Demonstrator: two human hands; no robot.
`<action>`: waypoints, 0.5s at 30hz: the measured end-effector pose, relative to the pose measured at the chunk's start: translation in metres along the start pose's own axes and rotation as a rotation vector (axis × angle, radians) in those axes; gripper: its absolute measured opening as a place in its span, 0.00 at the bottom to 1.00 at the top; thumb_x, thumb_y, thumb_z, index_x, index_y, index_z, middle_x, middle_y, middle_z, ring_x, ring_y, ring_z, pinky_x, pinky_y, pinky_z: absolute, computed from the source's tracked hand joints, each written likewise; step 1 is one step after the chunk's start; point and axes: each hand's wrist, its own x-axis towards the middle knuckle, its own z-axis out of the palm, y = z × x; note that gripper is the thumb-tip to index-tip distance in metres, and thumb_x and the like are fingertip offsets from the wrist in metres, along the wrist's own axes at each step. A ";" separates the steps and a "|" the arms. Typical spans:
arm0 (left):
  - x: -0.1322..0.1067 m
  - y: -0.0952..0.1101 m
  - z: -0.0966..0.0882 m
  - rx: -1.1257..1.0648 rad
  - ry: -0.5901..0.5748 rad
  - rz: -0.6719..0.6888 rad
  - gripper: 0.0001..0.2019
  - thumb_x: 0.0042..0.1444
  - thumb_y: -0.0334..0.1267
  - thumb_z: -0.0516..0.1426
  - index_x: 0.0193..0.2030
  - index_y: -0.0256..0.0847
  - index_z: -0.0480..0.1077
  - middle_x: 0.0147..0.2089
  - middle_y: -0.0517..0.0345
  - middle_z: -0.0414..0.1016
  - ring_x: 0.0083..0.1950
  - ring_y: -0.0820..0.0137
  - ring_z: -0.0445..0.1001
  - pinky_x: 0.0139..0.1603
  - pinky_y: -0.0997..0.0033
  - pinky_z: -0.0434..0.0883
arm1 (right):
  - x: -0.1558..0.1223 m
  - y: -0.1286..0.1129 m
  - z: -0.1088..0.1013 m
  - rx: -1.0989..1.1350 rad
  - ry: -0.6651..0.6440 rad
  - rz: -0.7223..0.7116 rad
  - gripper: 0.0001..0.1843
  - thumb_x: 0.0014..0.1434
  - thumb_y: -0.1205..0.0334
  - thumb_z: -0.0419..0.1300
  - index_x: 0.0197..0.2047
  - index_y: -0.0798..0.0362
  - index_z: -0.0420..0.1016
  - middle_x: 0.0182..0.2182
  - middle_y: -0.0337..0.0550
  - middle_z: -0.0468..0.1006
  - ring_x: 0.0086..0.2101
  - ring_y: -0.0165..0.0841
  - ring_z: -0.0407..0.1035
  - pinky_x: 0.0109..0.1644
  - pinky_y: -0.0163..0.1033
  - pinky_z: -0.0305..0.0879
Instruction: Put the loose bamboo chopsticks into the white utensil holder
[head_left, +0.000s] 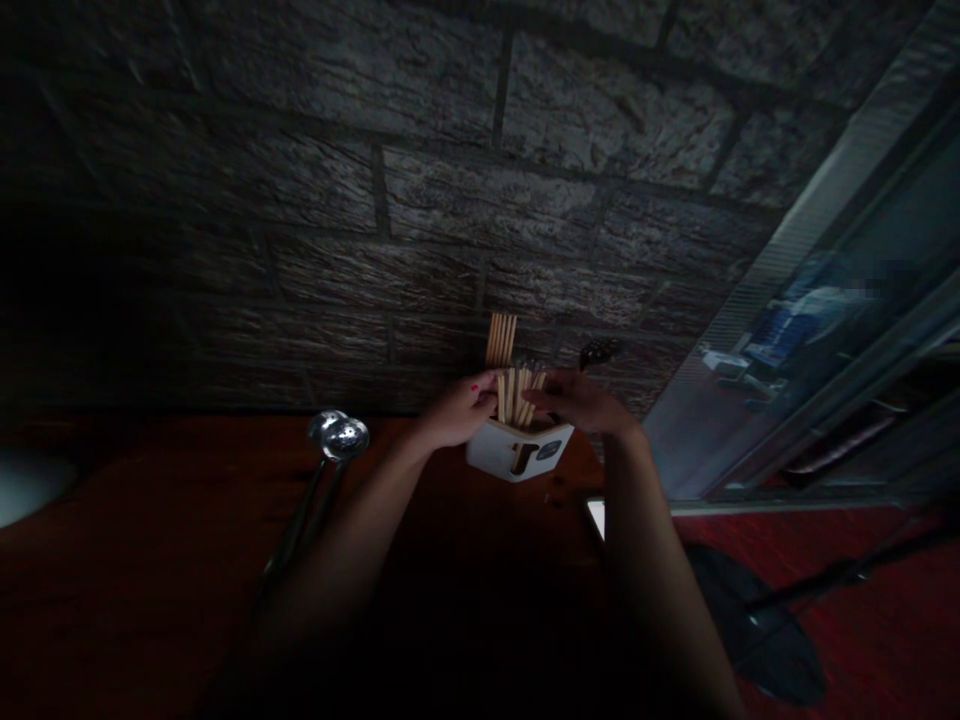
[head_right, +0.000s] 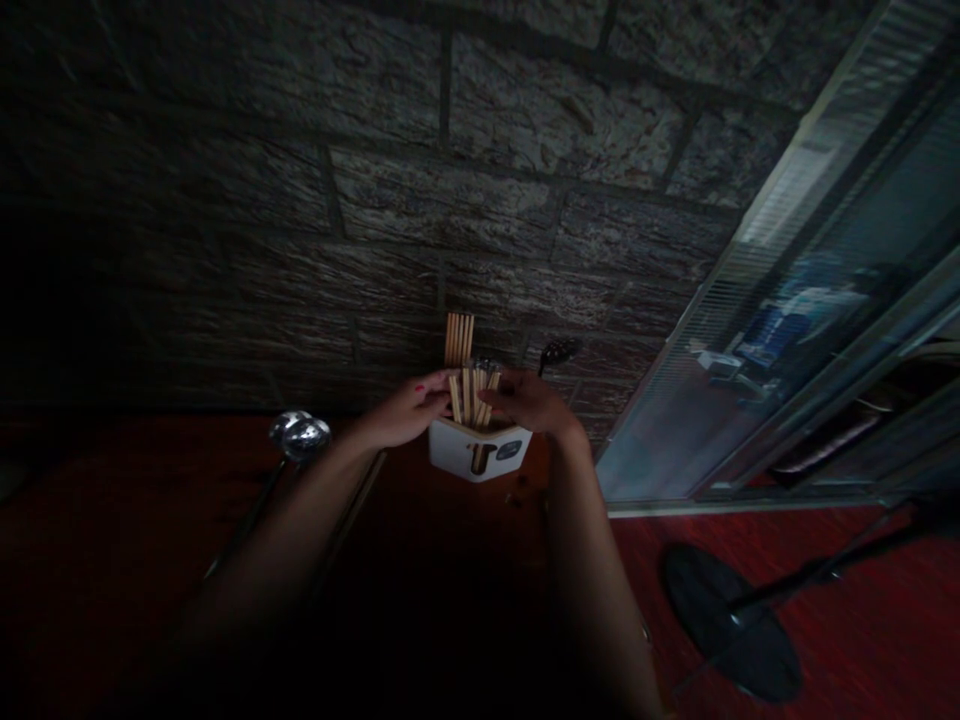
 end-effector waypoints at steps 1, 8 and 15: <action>-0.001 0.002 -0.004 -0.033 -0.027 -0.008 0.18 0.57 0.24 0.53 0.53 0.40 0.71 0.49 0.50 0.79 0.46 0.68 0.79 0.48 0.68 0.74 | 0.000 0.000 0.000 0.007 -0.024 0.009 0.17 0.57 0.56 0.59 0.47 0.54 0.76 0.41 0.45 0.81 0.38 0.31 0.75 0.39 0.35 0.71; -0.002 0.005 -0.008 -0.159 -0.055 -0.066 0.16 0.56 0.24 0.54 0.49 0.39 0.74 0.49 0.49 0.79 0.47 0.67 0.78 0.48 0.62 0.76 | -0.001 -0.004 0.004 0.070 -0.073 0.015 0.16 0.55 0.59 0.62 0.48 0.50 0.77 0.44 0.42 0.81 0.41 0.32 0.75 0.46 0.39 0.73; 0.000 0.007 -0.005 -0.165 -0.023 -0.032 0.15 0.51 0.23 0.59 0.47 0.35 0.74 0.48 0.48 0.80 0.48 0.66 0.78 0.54 0.61 0.72 | 0.000 -0.002 0.005 0.158 -0.064 -0.021 0.13 0.54 0.61 0.62 0.44 0.50 0.78 0.41 0.41 0.81 0.39 0.29 0.75 0.44 0.36 0.72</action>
